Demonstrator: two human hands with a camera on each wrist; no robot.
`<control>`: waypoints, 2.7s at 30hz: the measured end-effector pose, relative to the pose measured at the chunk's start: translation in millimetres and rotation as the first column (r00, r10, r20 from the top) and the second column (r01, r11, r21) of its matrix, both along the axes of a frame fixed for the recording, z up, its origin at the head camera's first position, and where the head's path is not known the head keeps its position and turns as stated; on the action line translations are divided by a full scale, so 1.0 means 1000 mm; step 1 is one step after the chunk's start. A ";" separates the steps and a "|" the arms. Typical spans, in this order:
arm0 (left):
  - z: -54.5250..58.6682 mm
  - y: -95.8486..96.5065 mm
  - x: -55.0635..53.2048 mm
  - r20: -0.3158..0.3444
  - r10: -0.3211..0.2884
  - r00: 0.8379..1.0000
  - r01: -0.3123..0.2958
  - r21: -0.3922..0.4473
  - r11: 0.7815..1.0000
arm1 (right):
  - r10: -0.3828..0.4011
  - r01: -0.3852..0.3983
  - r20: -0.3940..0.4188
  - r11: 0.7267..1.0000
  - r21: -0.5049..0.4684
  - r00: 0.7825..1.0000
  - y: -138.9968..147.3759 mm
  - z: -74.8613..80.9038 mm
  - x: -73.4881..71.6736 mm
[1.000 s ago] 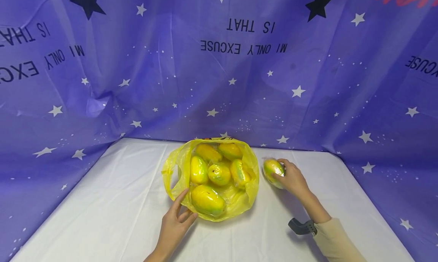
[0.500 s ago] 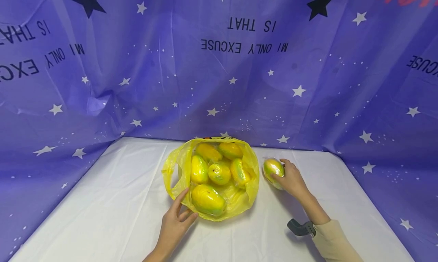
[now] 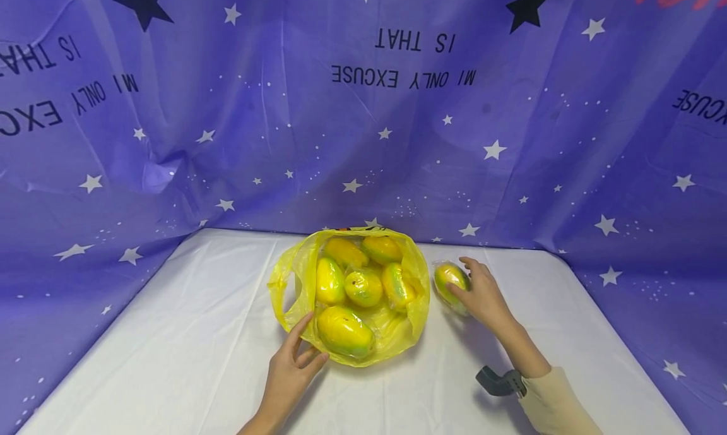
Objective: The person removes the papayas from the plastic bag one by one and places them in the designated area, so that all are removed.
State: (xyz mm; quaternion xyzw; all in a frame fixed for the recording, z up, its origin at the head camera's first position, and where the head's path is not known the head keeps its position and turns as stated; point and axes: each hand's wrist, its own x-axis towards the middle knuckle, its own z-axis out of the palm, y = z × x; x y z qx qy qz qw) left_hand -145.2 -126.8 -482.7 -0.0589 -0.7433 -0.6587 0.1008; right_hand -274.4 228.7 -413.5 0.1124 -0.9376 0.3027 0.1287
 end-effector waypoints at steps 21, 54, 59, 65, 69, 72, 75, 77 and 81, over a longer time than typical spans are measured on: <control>0.001 0.001 0.000 0.006 -0.005 1.000 0.005 0.003 1.000 | 0.126 -0.139 -0.071 0.966 -0.220 0.989 -0.035 0.033 0.036; 0.000 0.000 0.000 0.001 -0.005 1.000 0.005 0.005 1.000 | 0.482 -0.476 -0.071 0.812 -0.338 0.873 -0.110 0.033 0.064; -0.001 0.000 0.001 -0.001 0.002 1.000 -0.002 -0.002 1.000 | 0.550 -0.530 -0.026 0.788 -0.315 0.834 -0.118 0.024 0.065; -0.002 0.000 0.003 0.001 0.005 1.000 -0.005 -0.015 1.000 | 0.586 -0.566 0.004 0.784 -0.255 0.810 -0.123 0.017 0.066; -0.002 -0.001 0.004 0.002 0.009 1.000 -0.009 -0.021 1.000 | 0.598 -0.583 0.005 0.783 -0.215 0.802 -0.126 0.014 0.068; -0.002 0.000 0.004 -0.002 0.011 1.000 -0.011 -0.028 1.000 | 0.614 -0.603 0.000 0.775 -0.189 0.789 -0.128 0.014 0.069; -0.003 0.000 0.003 -0.006 0.010 1.000 -0.010 -0.036 0.999 | 0.627 -0.621 -0.008 0.770 -0.147 0.779 -0.130 0.013 0.070; -0.003 0.000 0.003 -0.006 0.013 1.000 -0.013 -0.035 0.999 | 0.627 -0.624 -0.016 0.772 -0.123 0.779 -0.131 0.013 0.070; -0.002 -0.001 0.003 -0.007 0.010 1.000 -0.011 -0.030 0.999 | 0.620 -0.619 -0.020 0.779 -0.097 0.784 -0.132 0.012 0.069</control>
